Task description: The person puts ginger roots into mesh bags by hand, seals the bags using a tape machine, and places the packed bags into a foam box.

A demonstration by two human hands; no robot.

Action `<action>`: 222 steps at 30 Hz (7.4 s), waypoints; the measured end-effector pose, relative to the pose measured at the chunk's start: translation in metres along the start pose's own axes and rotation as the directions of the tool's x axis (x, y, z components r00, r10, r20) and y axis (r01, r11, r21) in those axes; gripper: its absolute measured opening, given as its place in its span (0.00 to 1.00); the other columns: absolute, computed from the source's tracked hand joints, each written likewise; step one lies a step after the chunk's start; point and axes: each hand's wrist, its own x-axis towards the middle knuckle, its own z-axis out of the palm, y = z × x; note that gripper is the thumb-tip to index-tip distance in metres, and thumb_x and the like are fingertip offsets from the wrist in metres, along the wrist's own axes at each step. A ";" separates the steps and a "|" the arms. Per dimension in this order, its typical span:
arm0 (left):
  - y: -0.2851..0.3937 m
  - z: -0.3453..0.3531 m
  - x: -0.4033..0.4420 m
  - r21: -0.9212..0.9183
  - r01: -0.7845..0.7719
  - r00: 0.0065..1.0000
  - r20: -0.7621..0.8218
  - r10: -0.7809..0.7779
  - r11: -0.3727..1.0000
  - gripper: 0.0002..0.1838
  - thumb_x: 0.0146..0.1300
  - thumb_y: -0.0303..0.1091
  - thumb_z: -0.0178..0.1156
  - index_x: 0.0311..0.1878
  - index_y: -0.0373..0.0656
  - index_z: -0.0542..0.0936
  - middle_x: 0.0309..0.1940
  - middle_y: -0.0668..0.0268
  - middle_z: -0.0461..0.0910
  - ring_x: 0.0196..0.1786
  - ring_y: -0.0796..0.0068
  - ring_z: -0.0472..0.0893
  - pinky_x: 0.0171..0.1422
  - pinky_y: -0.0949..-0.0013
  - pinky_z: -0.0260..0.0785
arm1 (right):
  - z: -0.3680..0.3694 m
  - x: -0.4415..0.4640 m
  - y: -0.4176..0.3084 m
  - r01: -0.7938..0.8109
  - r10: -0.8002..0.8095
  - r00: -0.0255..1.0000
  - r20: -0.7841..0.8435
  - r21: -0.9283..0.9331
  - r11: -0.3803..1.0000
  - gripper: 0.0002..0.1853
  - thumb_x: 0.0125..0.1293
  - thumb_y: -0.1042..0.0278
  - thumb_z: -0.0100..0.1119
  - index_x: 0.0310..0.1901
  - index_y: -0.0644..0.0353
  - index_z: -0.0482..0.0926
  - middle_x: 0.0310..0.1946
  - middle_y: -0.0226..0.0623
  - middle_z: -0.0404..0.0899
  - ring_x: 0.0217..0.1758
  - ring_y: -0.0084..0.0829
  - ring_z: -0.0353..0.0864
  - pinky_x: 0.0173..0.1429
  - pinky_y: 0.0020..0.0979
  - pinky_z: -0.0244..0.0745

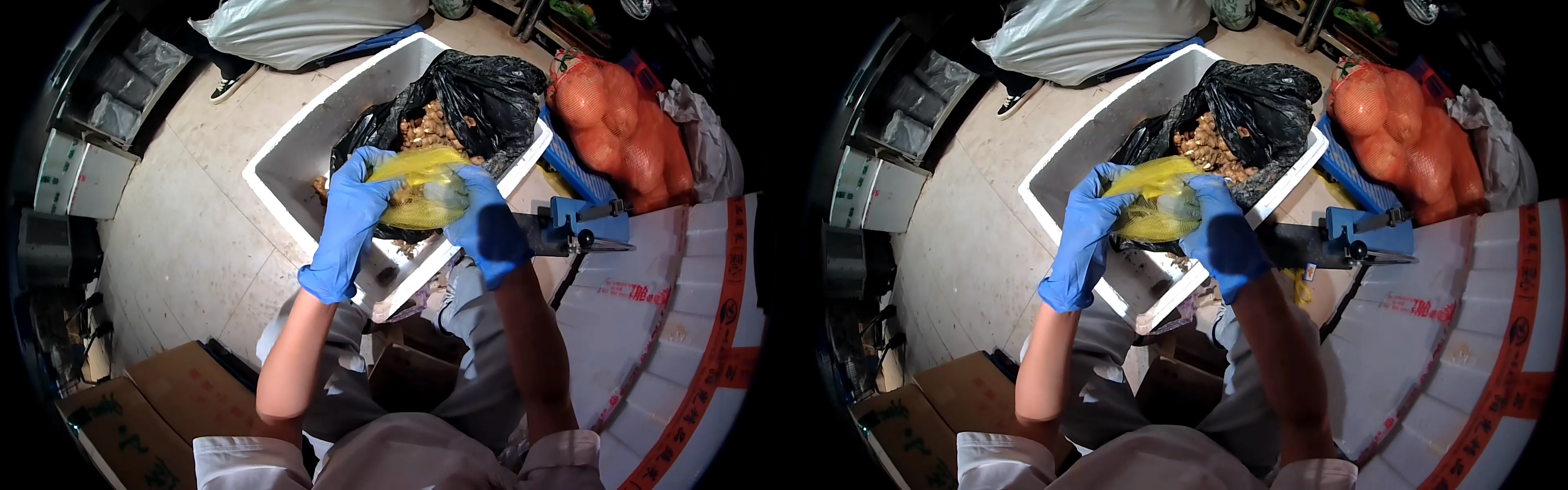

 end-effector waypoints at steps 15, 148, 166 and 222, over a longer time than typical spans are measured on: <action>0.010 -0.004 -0.006 -0.672 0.183 0.970 0.244 -0.019 0.718 0.11 0.59 0.27 0.48 0.45 0.35 0.70 0.38 0.61 0.75 0.35 0.74 0.77 0.42 0.74 0.74 | 0.020 -0.004 -0.009 0.295 -0.304 0.951 0.063 -0.488 0.822 0.19 0.52 0.75 0.46 0.47 0.69 0.69 0.37 0.36 0.74 0.38 0.23 0.74 0.44 0.21 0.70; -0.167 -0.159 0.046 -0.484 -0.538 0.721 -0.689 0.079 0.690 0.16 0.64 0.30 0.44 0.52 0.32 0.67 0.48 0.56 0.70 0.49 0.67 0.72 0.58 0.71 0.65 | -0.085 0.171 0.067 0.555 0.093 0.691 0.717 -0.443 -0.704 0.25 0.49 0.67 0.60 0.51 0.58 0.68 0.37 0.39 0.71 0.41 0.37 0.72 0.49 0.32 0.66; -0.144 -0.111 0.048 -0.568 -0.245 0.864 -0.495 -0.088 0.786 0.20 0.59 0.37 0.53 0.51 0.36 0.67 0.42 0.57 0.70 0.46 0.64 0.73 0.54 0.65 0.68 | -0.170 0.255 -0.034 -0.084 -0.285 0.950 0.128 -0.774 -0.627 0.13 0.56 0.59 0.51 0.35 0.61 0.75 0.31 0.46 0.75 0.38 0.43 0.74 0.44 0.38 0.68; -0.130 -0.118 0.047 -0.702 0.026 0.963 -0.174 -0.207 0.712 0.10 0.59 0.33 0.52 0.42 0.41 0.70 0.34 0.73 0.69 0.35 0.86 0.69 0.43 0.82 0.63 | -0.115 0.106 -0.006 0.037 0.356 0.930 -0.088 -0.942 -0.332 0.24 0.55 0.48 0.54 0.42 0.64 0.73 0.35 0.46 0.76 0.39 0.45 0.74 0.44 0.35 0.69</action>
